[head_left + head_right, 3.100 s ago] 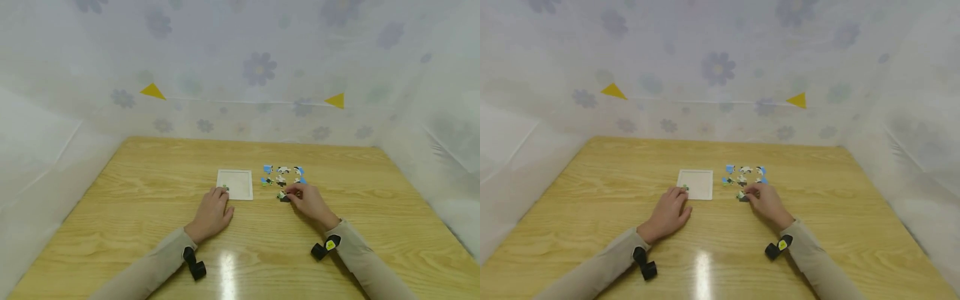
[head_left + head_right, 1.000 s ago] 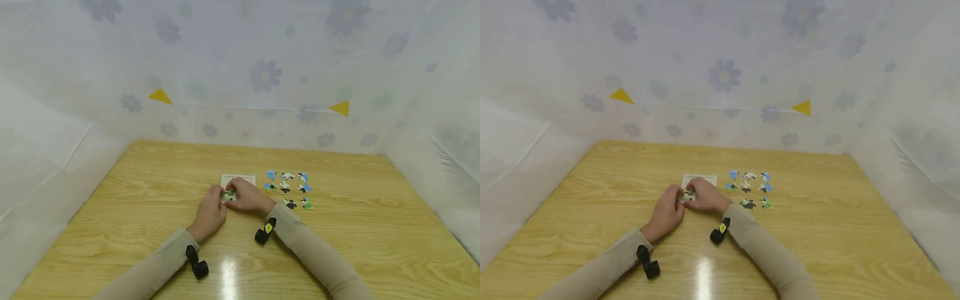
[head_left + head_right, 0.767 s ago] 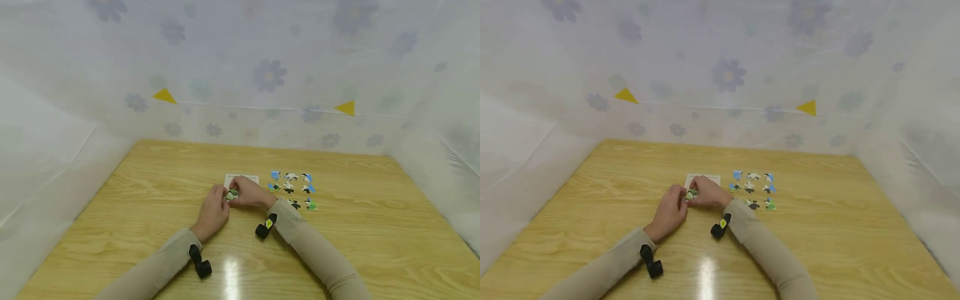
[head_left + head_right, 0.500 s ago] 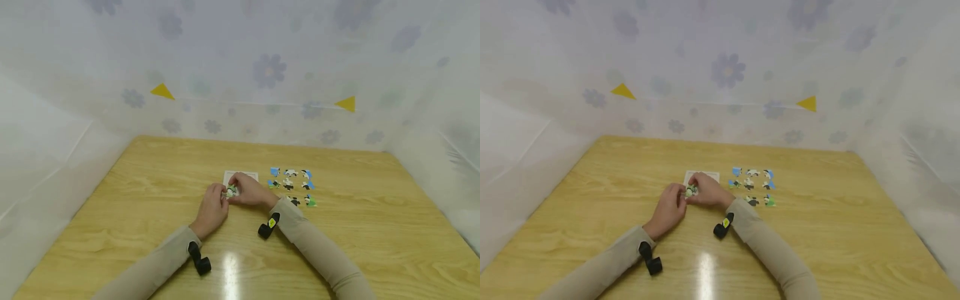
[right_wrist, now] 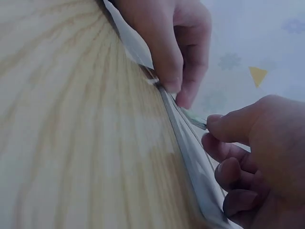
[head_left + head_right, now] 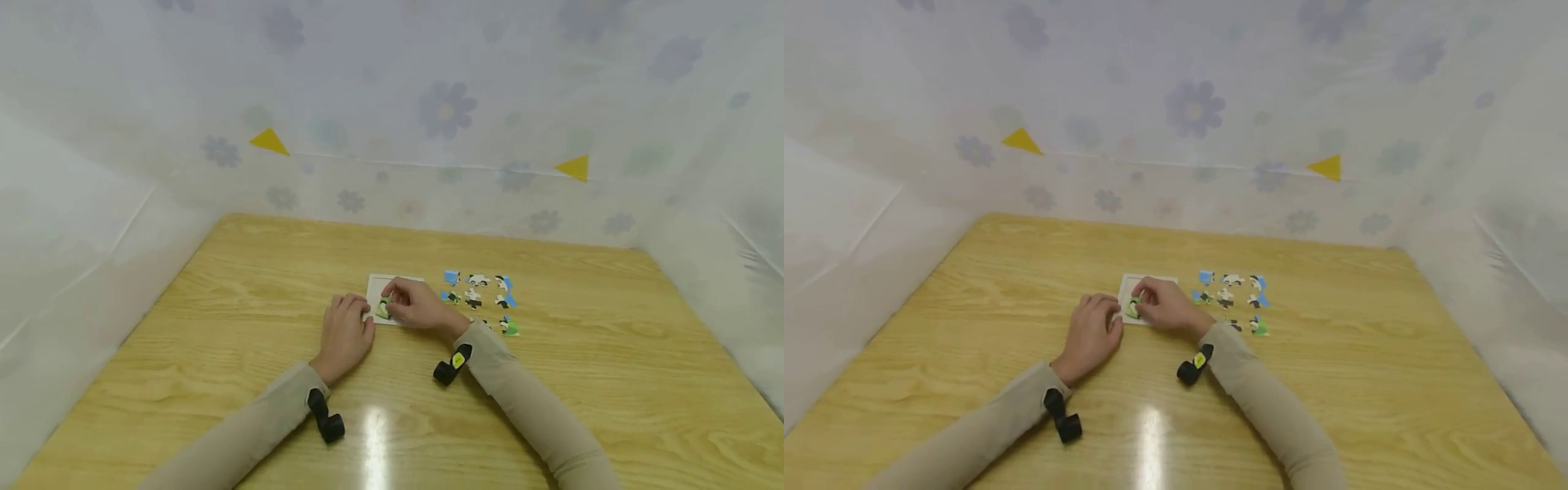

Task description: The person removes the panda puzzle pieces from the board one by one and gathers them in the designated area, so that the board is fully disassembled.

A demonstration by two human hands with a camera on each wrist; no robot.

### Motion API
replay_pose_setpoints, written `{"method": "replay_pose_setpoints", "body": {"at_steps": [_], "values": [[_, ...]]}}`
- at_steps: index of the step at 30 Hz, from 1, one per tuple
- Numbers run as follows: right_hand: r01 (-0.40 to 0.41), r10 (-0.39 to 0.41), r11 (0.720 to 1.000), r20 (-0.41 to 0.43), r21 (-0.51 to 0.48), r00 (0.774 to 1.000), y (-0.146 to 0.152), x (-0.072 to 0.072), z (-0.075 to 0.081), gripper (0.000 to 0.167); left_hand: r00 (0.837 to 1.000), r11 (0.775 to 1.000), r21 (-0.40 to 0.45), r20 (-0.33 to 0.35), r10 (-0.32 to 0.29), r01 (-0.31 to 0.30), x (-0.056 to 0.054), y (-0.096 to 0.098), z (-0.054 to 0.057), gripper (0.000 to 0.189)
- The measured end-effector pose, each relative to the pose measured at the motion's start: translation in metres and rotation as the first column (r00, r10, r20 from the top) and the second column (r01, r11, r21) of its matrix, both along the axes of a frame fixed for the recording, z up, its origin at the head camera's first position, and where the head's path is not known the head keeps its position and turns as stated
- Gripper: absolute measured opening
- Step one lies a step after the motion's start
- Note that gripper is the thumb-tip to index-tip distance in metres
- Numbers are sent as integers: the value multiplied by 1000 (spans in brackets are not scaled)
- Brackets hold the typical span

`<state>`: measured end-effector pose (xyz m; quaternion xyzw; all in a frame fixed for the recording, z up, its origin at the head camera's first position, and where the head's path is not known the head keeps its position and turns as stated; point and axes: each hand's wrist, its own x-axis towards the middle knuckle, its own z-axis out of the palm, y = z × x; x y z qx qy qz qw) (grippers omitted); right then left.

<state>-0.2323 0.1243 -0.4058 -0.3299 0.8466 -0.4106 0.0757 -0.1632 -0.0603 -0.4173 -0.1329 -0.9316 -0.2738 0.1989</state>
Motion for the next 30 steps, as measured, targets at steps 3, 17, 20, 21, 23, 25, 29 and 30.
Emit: {"method": "replay_pose_setpoints", "body": {"at_steps": [3, 17, 20, 21, 23, 25, 29, 30], "values": [[10, -10, 1000, 25, -1, 1000, 17, 5, 4, 21, 1000, 1000, -6, -13, -5, 5, 0, 0, 0, 11], [49, -30, 987, -120, 152, 992, 85, 33, 13, 16, 997, 998, -66, -71, -7, 2, 4, -7, -1, 11], [75, -57, 982, -109, 174, 992, 89, 36, 16, 17, 997, 998, -61, -73, -5, 0, 5, -9, 0, 10], [85, -66, 980, -108, 179, 992, 90, 37, 17, 17, 997, 998, -63, -76, -5, 0, 5, -10, 0, 10], [102, -82, 976, -109, 194, 991, 92, 38, 19, 18, 997, 998, -64, -71, -12, 7, 6, -10, -1, 10], [120, -99, 971, -105, 209, 989, 95, 38, 19, 18, 997, 998, -64, -69, -23, 19, 6, -9, -1, 10], [128, -114, 967, -73, 222, 991, 99, 36, 18, 18, 997, 998, -55, -77, -32, 27, 4, -7, -3, 10], [127, -115, 967, -65, 222, 991, 100, 36, 18, 18, 996, 998, -55, -79, -32, 27, 4, -6, -3, 10]]}}
